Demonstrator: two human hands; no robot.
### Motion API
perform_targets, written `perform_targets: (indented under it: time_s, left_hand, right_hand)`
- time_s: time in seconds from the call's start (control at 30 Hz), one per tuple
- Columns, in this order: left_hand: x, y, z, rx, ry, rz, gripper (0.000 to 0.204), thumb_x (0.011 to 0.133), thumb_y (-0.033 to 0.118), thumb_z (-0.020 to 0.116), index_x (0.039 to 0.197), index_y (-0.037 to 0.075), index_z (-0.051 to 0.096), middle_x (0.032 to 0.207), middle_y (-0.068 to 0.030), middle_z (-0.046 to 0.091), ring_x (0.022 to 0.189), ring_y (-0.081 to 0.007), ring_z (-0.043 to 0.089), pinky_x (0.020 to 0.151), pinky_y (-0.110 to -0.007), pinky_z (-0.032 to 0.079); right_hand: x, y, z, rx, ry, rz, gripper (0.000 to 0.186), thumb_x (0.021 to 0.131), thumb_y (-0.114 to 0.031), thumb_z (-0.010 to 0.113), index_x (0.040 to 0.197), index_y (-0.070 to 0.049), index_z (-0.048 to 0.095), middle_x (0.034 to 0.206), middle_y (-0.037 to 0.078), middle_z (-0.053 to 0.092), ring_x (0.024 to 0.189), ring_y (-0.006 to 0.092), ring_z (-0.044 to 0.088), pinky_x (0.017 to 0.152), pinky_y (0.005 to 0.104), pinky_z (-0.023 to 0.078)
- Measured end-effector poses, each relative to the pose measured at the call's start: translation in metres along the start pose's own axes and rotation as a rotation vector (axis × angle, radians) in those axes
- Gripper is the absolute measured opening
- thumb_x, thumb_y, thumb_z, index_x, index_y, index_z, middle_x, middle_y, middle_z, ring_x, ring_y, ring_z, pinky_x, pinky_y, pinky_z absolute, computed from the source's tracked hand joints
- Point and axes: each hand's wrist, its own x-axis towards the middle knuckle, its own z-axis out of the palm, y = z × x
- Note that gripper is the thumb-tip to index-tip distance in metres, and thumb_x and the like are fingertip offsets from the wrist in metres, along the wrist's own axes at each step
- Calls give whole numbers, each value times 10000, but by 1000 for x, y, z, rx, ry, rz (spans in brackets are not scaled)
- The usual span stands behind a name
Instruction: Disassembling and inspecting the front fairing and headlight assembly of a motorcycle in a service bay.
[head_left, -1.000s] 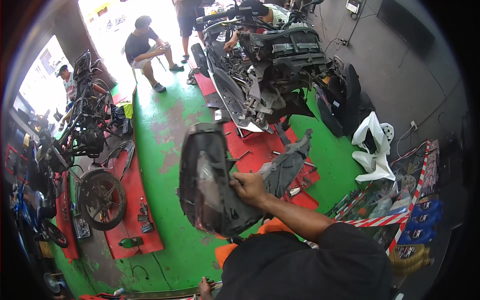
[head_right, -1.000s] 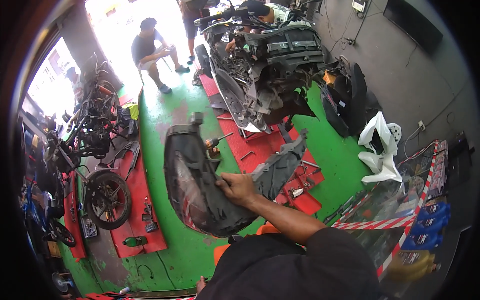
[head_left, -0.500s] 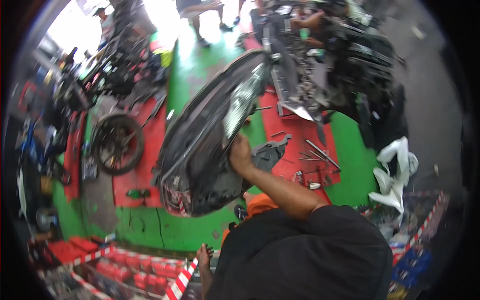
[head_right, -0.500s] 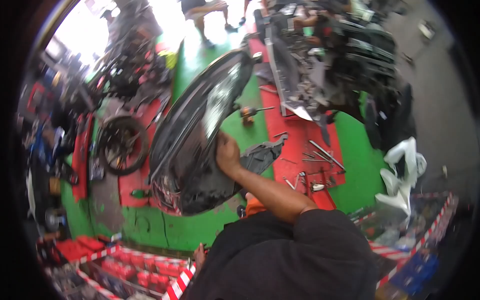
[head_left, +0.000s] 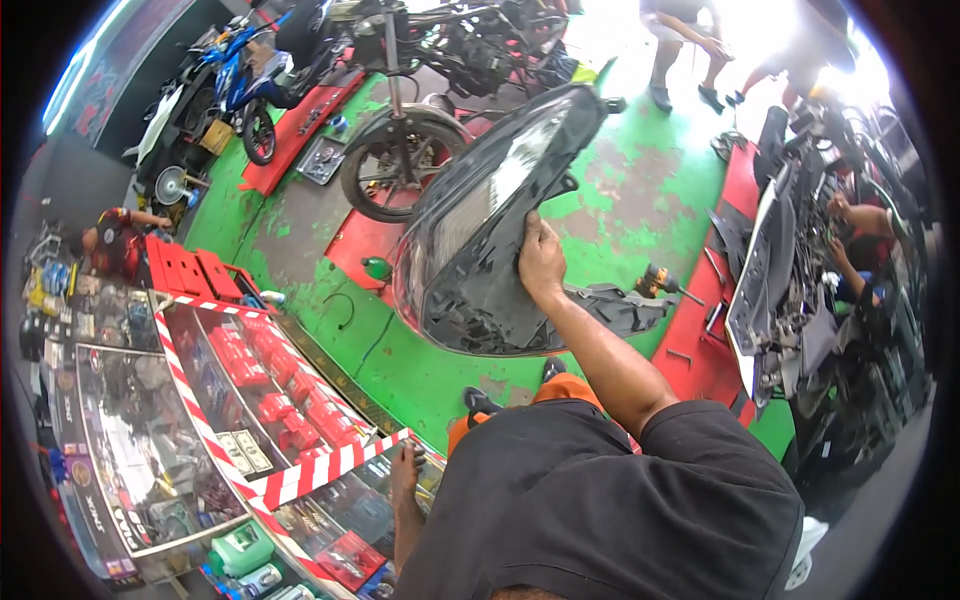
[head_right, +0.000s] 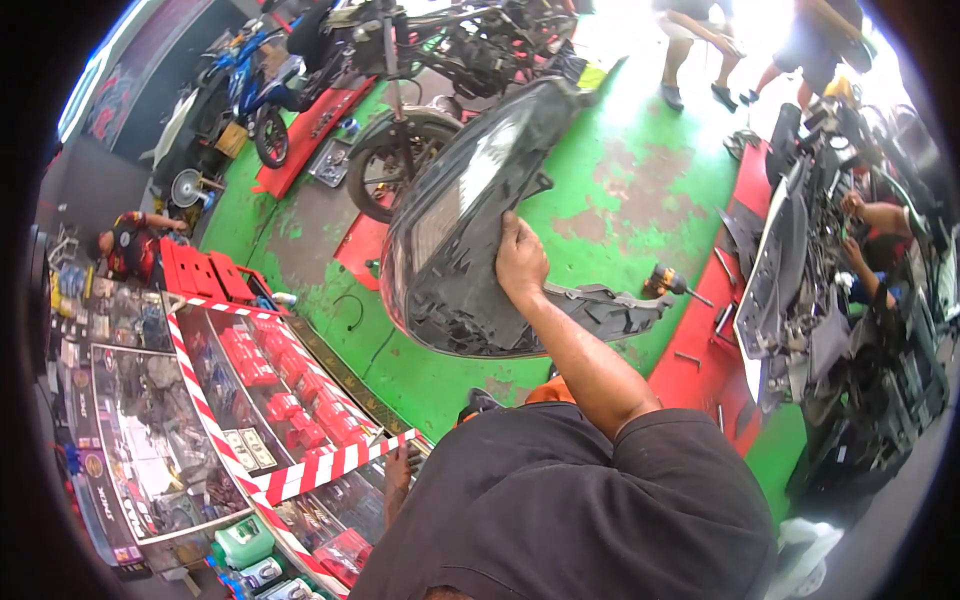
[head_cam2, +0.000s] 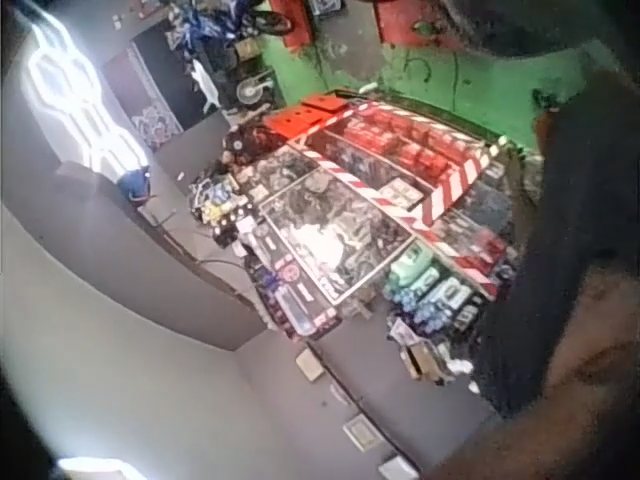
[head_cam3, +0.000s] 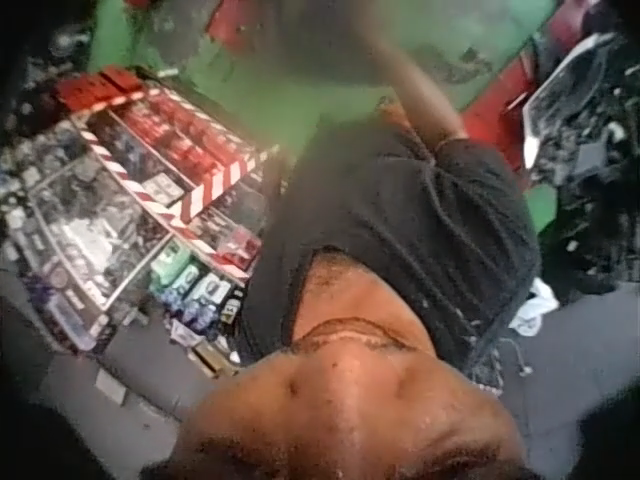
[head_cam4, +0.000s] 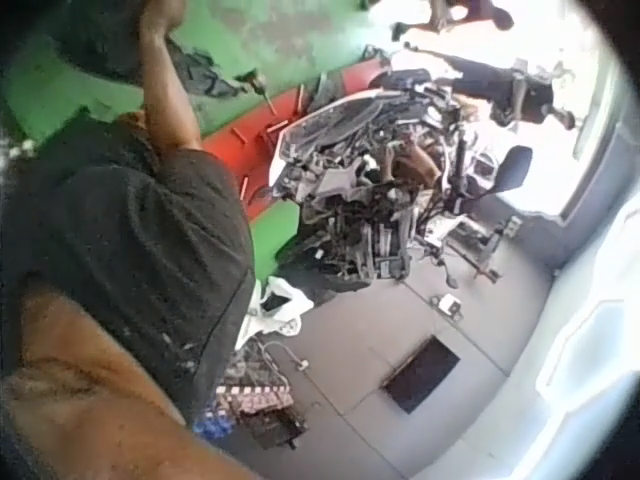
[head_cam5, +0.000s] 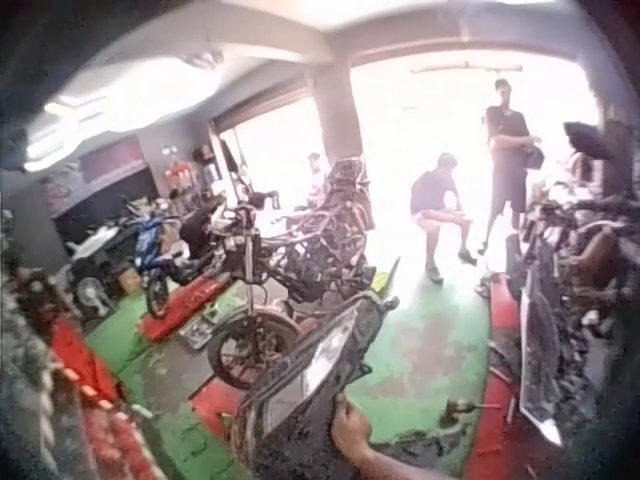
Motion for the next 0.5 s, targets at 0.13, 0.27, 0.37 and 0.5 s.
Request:
perform_targets:
  time_s: [0.13,0.27,0.37,0.5]
  left_hand:
    - [2,-47,-7,250,-26,-23,442,1010,425,464,1122,26,617,973,-103,705,846,-206,676,690,-318,516]
    - [30,-110,-30,242,-103,-79,462,1003,450,470,1125,30,617,965,-114,704,833,-216,675,696,-326,516]
    - [33,-161,-55,83,-110,-184,476,999,467,471,1135,34,613,957,-119,703,819,-218,673,698,-327,515]
    - [83,-126,-117,-83,-43,-234,489,993,488,477,1149,43,605,943,-124,701,778,-216,667,676,-326,510]
  right_hand:
    - [-11,-30,32,-231,-129,-119,471,979,-523,439,923,-94,625,827,201,652,841,449,611,712,509,461]
    - [-33,-55,84,-343,-292,-352,420,940,-481,542,819,-80,565,721,175,618,748,432,604,634,525,448]
    - [-65,-71,133,-414,-406,-519,389,913,-455,594,810,-80,587,698,175,619,709,405,623,614,514,457]
    - [-91,-74,197,-522,-481,-618,406,916,-456,592,764,-80,581,662,171,611,664,374,632,595,485,468]
